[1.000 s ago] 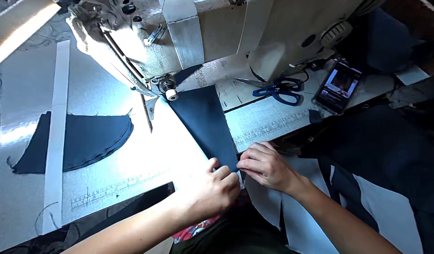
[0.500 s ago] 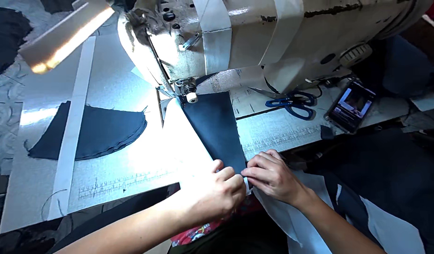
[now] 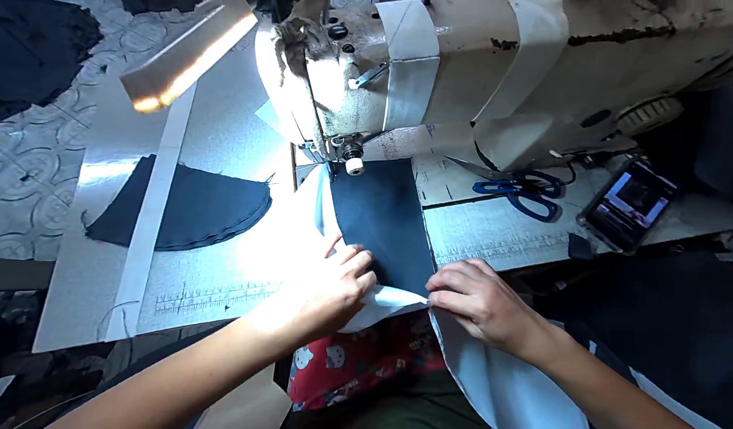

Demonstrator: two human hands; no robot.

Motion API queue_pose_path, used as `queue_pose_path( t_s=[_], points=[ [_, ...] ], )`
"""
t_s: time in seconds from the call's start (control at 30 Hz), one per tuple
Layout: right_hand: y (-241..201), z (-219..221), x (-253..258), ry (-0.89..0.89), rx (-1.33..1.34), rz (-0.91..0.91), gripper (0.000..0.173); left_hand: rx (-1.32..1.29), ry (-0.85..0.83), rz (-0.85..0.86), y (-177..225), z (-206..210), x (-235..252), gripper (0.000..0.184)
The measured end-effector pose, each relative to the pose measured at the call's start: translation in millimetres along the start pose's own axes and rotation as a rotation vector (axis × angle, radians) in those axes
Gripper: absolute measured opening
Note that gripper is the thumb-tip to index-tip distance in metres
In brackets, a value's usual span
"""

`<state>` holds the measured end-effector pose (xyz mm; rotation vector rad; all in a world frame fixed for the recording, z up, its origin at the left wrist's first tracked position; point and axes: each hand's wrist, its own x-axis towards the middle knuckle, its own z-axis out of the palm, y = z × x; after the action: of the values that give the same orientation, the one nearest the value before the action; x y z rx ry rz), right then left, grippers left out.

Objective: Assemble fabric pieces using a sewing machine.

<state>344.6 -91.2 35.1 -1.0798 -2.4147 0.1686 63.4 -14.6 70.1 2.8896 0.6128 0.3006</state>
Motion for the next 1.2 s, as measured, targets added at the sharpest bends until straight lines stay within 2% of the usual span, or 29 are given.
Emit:
queue_pose_path(
  t_s=[0.23,0.3,0.43,0.5,0.67,0.9,1.2],
  points=[
    [11.1,-7.1,-2.5,-0.077,-0.068,-0.02,0.022,0.038,0.019,-0.08,8.2,25.3,-0.8,0.055],
    [13.5,-9.0,-3.6,-0.086,-0.078,-0.007,0.022,0.042,0.045,-0.103,10.8,29.5,0.1,0.059],
    [15.3,-8.9,-5.0,-0.091,-0.077,0.007,0.022,0.057,0.062,-0.108,11.6,33.6,-1.9,0.035],
    [15.9,-6.9,-5.5,-0.091,-0.08,0.007,0.022,0.058,0.073,-0.104,11.9,33.2,-4.0,0.029],
    [16.7,-6.2,-5.0,-0.095,-0.065,0.012,0.022,0.116,0.098,-0.11,14.4,32.1,-5.7,0.036],
    [10.5,-2.2,-3.3,-0.086,-0.068,-0.009,0.022,0.118,0.086,-0.133,15.1,29.0,-9.2,0.023],
    [9.2,-2.9,-0.8,-0.071,-0.111,-0.032,0.023,0.043,0.066,-0.173,12.9,30.1,-12.6,0.029]
  ],
)
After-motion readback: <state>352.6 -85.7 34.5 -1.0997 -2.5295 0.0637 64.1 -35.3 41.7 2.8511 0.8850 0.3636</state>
